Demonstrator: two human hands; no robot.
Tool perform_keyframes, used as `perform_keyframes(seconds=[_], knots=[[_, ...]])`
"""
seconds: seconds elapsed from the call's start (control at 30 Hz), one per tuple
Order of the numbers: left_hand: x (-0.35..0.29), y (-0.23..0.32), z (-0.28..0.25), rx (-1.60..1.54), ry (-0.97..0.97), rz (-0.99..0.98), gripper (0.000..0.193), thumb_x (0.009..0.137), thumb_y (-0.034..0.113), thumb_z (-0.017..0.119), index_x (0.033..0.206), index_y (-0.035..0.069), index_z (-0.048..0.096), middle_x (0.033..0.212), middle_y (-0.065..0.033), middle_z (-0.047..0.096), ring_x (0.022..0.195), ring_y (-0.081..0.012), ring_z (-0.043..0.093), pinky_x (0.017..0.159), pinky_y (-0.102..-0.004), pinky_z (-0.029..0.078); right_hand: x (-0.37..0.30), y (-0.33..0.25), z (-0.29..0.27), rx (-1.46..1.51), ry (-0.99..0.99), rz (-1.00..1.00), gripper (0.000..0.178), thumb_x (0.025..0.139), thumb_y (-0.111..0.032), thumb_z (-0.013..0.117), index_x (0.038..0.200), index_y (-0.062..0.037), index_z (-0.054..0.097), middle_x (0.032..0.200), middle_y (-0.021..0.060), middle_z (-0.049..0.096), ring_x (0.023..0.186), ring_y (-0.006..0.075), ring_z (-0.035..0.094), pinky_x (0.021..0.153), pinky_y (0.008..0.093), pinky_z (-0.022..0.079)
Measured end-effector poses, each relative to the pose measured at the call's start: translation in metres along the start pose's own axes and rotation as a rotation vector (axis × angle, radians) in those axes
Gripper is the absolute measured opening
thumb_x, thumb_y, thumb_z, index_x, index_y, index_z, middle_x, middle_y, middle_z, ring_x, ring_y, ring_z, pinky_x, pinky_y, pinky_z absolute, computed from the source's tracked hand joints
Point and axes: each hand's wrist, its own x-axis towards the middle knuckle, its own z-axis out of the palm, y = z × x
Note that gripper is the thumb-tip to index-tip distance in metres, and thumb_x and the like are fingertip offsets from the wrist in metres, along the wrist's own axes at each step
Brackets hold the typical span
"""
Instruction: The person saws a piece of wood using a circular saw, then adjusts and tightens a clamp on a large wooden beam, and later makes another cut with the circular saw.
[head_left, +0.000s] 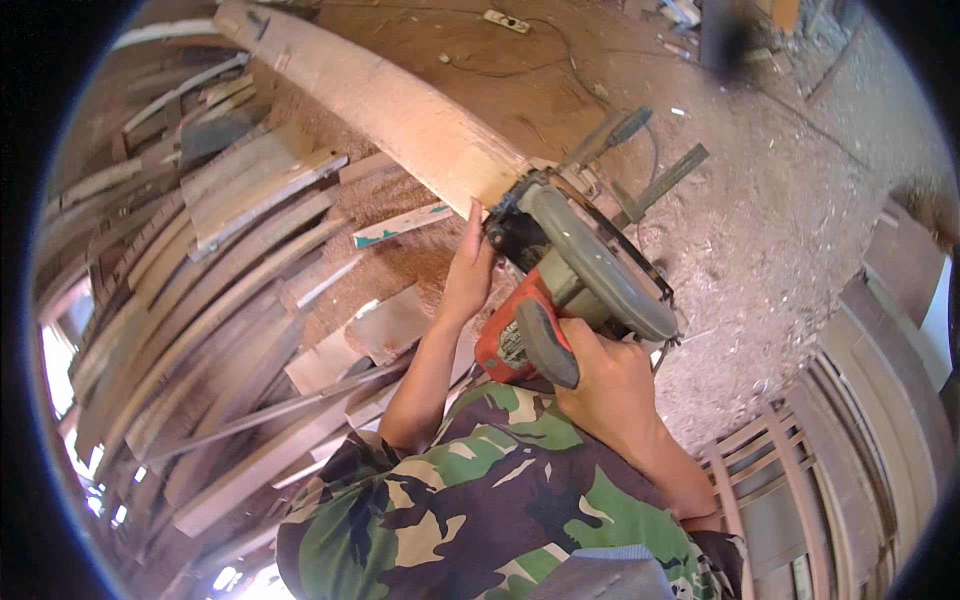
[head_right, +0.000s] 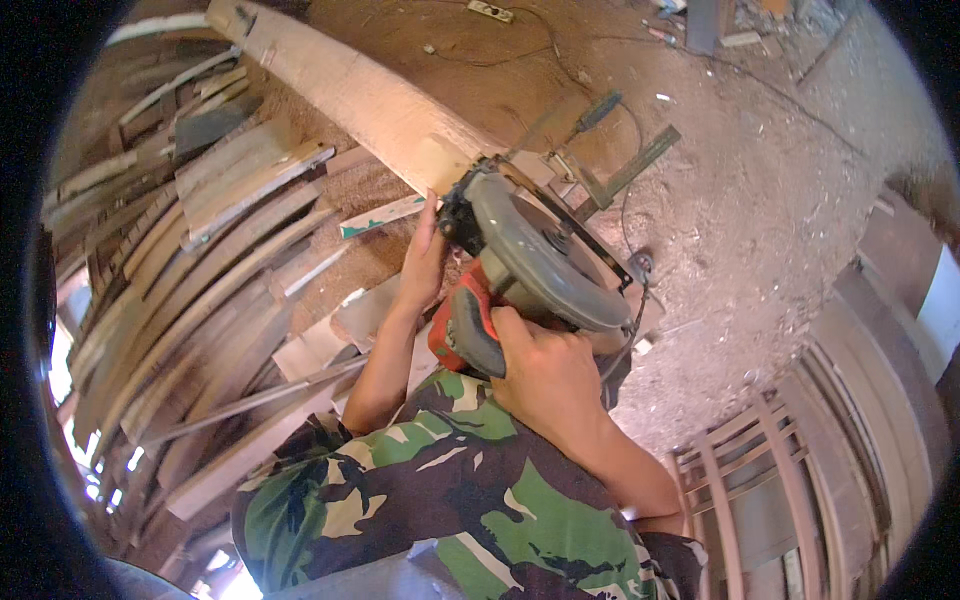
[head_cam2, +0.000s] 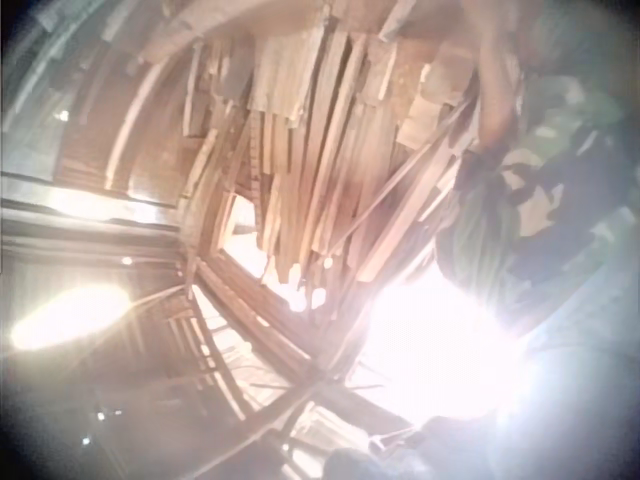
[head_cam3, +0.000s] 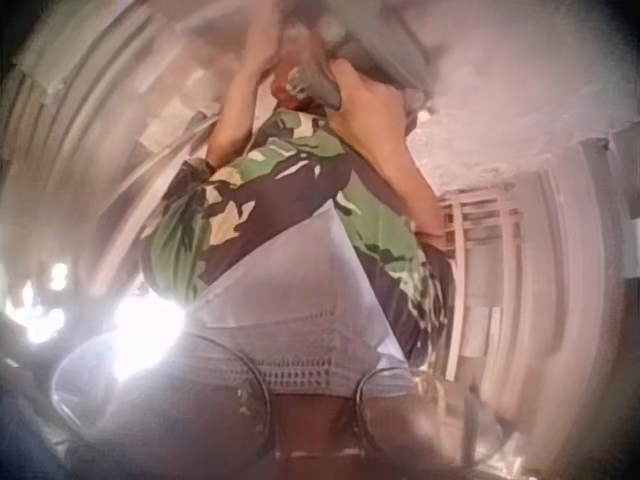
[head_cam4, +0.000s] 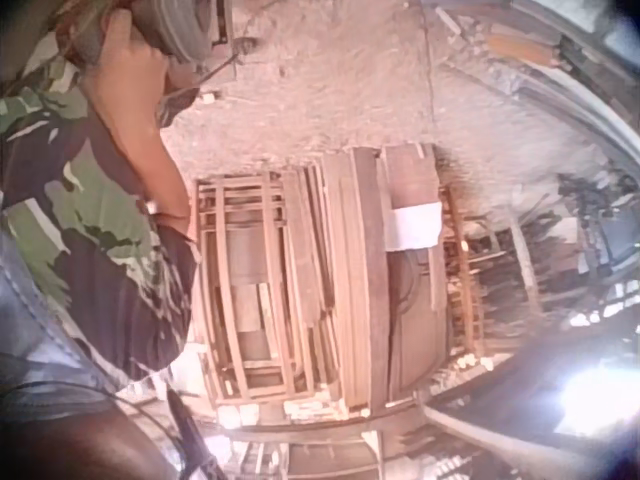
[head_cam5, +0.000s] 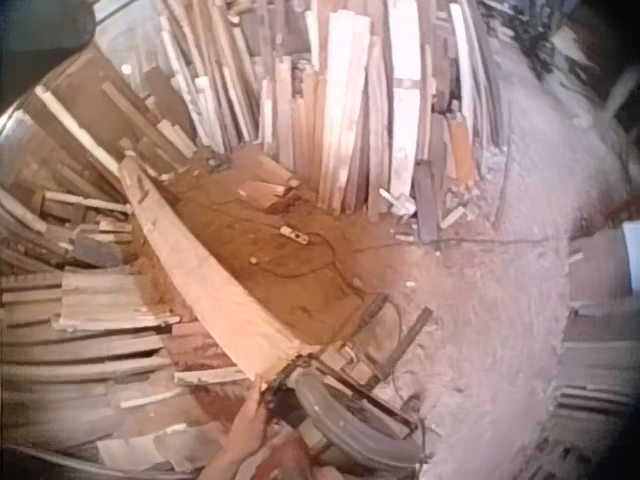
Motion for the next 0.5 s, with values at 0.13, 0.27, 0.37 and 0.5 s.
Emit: perform_keyframes(seconds=[0.13, 0.27, 0.37, 0.5], knots=[[0.007, -0.004, -0.013, -0.086, -0.035, -0.044, 0.068, 0.112, 0.021, 0.044, 0.169, 0.006, 0.01, 0.14, -0.0096, 0.056, 0.097, -0.0146, 0.056, 0.086, -0.0288, 0.05, 0.013, -0.01, -0.005, 0.017, -0.04, 0.012, 0.04, 0.071, -0.01, 0.08, 0.102, -0.0069, 0.056, 0.079, 0.0152, 0.071, 0.068, 0.0379, 0.072, 0.06, 0.0491, 0.056], [0.012, 0.001, -0.014, -0.055, -0.035, -0.101, 0.069, 0.112, 0.022, 0.046, 0.168, 0.005, 0.01, 0.155, -0.0109, 0.047, 0.119, -0.0161, 0.056, 0.1, -0.0286, 0.048, 0.017, -0.01, -0.006, 0.039, -0.053, 0.023, 0.038, 0.069, -0.009, 0.079, 0.099, -0.0071, 0.057, 0.076, 0.0136, 0.07, 0.067, 0.0375, 0.071, 0.059, 0.0492, 0.056], [0.012, 0.018, -0.006, -0.213, -0.036, -0.091, 0.071, 0.11, 0.02, 0.048, 0.169, 0.007, 0.011, 0.157, -0.0095, 0.045, 0.128, -0.0163, 0.055, 0.105, -0.0296, 0.047, 0.018, -0.009, -0.005, 0.037, -0.046, 0.014, 0.031, 0.071, -0.008, 0.075, 0.095, -0.0069, 0.057, 0.075, 0.0134, 0.07, 0.066, 0.0373, 0.071, 0.059, 0.0492, 0.056], [0.016, -0.006, -0.019, -0.172, -0.063, -0.067, 0.071, 0.112, 0.024, 0.047, 0.167, 0.001, 0.01, 0.168, -0.0136, 0.029, 0.148, -0.0201, 0.038, 0.12, -0.0332, 0.033, 0.022, -0.009, -0.006, 0.041, -0.036, 0.002, 0.024, 0.073, -0.008, 0.071, 0.091, -0.0069, 0.056, 0.074, 0.0138, 0.069, 0.065, 0.0375, 0.071, 0.059, 0.0491, 0.055]])
